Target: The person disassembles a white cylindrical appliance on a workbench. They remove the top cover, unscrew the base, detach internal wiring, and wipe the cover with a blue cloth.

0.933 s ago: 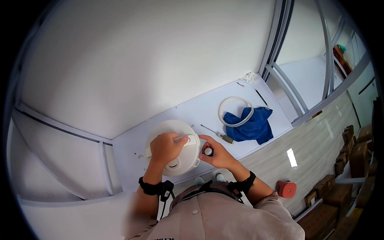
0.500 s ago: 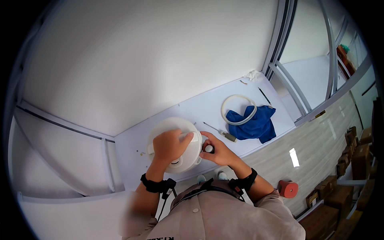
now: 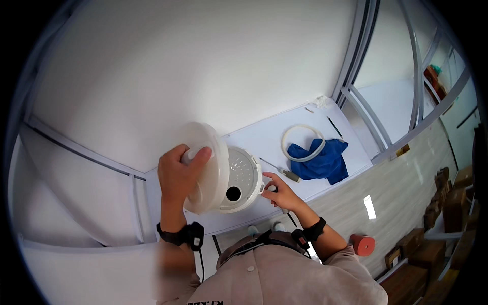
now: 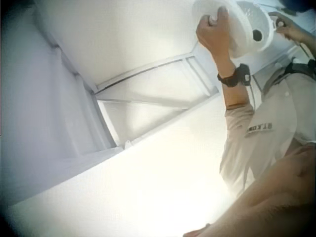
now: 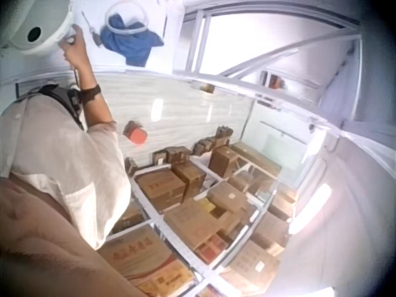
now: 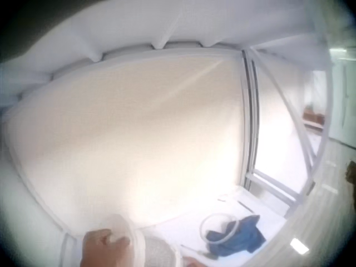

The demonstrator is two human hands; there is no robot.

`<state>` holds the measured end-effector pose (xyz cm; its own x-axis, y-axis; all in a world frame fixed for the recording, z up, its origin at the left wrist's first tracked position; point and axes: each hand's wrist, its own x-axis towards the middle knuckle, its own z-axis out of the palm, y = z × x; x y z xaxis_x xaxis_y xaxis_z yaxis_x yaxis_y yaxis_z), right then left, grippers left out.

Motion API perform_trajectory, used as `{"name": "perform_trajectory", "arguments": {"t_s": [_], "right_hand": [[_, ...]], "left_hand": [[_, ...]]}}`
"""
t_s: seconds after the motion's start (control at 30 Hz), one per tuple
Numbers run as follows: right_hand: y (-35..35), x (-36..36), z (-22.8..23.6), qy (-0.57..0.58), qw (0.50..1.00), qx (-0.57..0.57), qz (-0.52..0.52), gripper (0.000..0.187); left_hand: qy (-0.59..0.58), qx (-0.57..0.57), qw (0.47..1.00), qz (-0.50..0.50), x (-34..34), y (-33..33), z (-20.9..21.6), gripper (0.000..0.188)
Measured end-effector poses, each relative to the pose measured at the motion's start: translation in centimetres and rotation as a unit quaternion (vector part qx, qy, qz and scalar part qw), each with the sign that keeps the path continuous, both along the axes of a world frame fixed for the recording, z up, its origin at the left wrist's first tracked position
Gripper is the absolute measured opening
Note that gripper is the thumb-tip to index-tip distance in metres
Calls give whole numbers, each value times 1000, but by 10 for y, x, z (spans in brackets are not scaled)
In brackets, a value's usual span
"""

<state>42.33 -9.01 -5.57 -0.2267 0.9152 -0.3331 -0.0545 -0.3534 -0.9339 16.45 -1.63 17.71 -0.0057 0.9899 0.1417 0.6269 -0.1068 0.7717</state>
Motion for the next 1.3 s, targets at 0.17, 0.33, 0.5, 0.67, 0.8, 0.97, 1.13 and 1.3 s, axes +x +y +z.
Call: {"name": "perform_trajectory", "arguments": {"t_s": [0.17, 0.33, 0.5, 0.67, 0.8, 0.97, 1.13, 1.3], "right_hand": [[3, -1, 0, 31, 999, -34, -29, 71], [2, -5, 3, 5, 999, 2, -34, 69], [-1, -3, 17, -73, 987, 124, -76, 66], [-1, -1, 42, -155, 942, 262, -141, 59], [-3, -8, 77, -76, 961, 250, -91, 59], [-1, -21, 91, -71, 972, 201, -94, 72], [8, -25, 89, -121, 971, 183, -92, 82], [16, -26, 77, -104, 979, 149, -94, 83]], "left_hand": [[19, 26, 999, 14, -8, -6, -10, 55], [-46, -39, 998, 15, -16, -7, -31, 58], [10, -49, 999, 8, -9, -10, -28, 54], [110, -22, 993, -42, 19, -21, -26, 48], [87, -23, 991, -97, 31, -17, -41, 46], [182, -24, 975, -122, 41, -2, -55, 49], [186, -63, 971, -136, 47, 3, -53, 50], [62, 58, 990, -111, 29, 5, -78, 42]]}}
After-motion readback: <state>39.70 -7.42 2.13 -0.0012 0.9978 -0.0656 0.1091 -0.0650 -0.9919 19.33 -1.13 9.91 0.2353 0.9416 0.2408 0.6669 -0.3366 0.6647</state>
